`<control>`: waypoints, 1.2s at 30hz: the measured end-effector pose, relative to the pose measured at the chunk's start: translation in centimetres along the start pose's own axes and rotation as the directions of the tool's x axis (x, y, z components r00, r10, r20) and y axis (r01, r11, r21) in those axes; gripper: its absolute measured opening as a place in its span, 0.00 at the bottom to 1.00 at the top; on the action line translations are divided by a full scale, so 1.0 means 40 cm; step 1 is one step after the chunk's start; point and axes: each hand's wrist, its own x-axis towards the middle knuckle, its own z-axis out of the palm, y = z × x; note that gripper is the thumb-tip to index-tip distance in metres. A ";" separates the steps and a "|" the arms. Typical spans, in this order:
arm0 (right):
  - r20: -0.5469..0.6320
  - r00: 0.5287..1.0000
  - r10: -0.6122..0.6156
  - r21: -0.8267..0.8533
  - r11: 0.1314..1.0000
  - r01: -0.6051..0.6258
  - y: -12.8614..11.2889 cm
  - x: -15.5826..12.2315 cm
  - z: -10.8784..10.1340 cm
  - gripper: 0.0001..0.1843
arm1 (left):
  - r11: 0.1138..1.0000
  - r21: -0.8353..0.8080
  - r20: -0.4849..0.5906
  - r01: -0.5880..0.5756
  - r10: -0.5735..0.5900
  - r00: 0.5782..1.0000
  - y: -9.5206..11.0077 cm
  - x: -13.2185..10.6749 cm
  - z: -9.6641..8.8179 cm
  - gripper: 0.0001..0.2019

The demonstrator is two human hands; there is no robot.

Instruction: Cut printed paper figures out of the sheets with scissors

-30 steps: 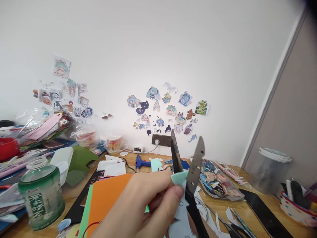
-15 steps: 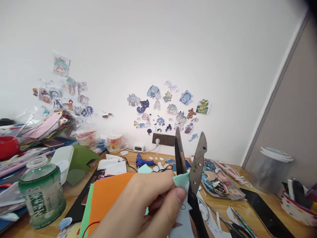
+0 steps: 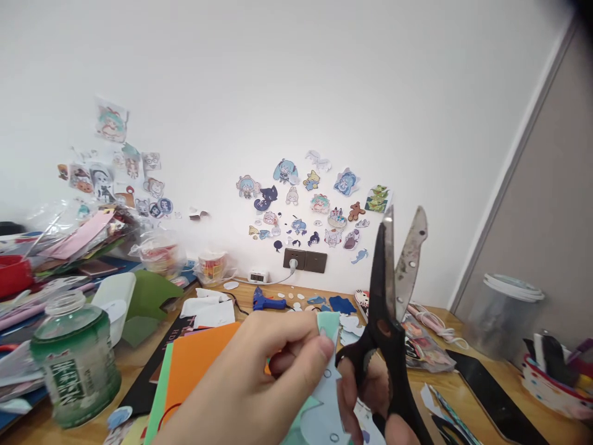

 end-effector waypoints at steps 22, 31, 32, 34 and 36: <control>-0.560 0.828 0.013 0.304 0.933 0.191 0.079 0.052 -0.040 0.20 | 0.948 -0.313 0.316 -0.060 0.164 0.935 -0.064 0.089 0.095 0.06; -0.369 0.929 -0.018 0.330 0.932 0.149 0.085 0.046 -0.067 0.16 | 0.988 -0.057 -0.131 -0.146 0.138 0.982 -0.074 0.089 0.108 0.19; -0.325 0.945 -0.038 0.320 0.936 0.148 0.085 0.047 -0.072 0.15 | 0.988 -0.057 -0.155 -0.143 0.132 0.979 -0.077 0.089 0.107 0.19; -0.209 0.974 -0.088 0.302 0.941 0.150 0.082 0.050 -0.076 0.14 | 0.990 -0.067 -0.202 -0.126 0.111 0.973 -0.084 0.086 0.100 0.20; -0.083 0.987 -0.134 0.247 0.957 0.151 0.080 0.054 -0.073 0.17 | 0.991 -0.084 -0.271 -0.107 0.081 0.959 -0.090 0.082 0.087 0.21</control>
